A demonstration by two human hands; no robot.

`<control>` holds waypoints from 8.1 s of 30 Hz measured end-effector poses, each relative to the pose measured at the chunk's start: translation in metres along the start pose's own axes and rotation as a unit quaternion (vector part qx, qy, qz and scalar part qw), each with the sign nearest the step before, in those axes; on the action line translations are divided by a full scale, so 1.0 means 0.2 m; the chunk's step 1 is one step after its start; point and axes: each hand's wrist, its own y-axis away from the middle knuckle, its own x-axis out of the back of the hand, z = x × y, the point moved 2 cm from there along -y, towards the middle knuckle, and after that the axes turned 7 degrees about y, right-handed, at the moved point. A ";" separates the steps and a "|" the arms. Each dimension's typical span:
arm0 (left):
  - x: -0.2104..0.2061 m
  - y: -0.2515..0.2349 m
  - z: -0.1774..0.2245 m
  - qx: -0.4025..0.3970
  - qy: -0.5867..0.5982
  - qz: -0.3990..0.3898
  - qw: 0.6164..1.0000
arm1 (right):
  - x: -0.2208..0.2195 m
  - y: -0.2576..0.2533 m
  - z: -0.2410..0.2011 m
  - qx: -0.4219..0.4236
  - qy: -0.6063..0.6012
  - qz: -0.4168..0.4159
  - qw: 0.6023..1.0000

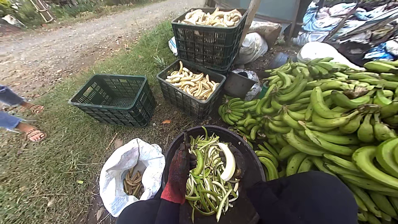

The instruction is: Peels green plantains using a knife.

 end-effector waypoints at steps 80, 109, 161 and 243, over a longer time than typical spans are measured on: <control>-0.20 0.09 -0.29 -0.134 -0.413 -0.136 0.891 | -0.04 0.02 -0.08 0.180 -0.055 0.183 0.965; -0.27 0.11 -0.26 -0.073 -0.376 -0.277 0.881 | 0.18 0.02 -0.07 0.167 0.074 0.015 0.983; -0.12 -0.21 -0.22 -0.174 -0.497 0.043 0.849 | 0.05 0.10 0.23 -0.059 0.212 -0.121 0.968; -0.16 -0.19 -0.32 -0.094 -0.424 -0.031 0.900 | -0.08 0.13 0.13 0.205 0.504 -0.053 0.837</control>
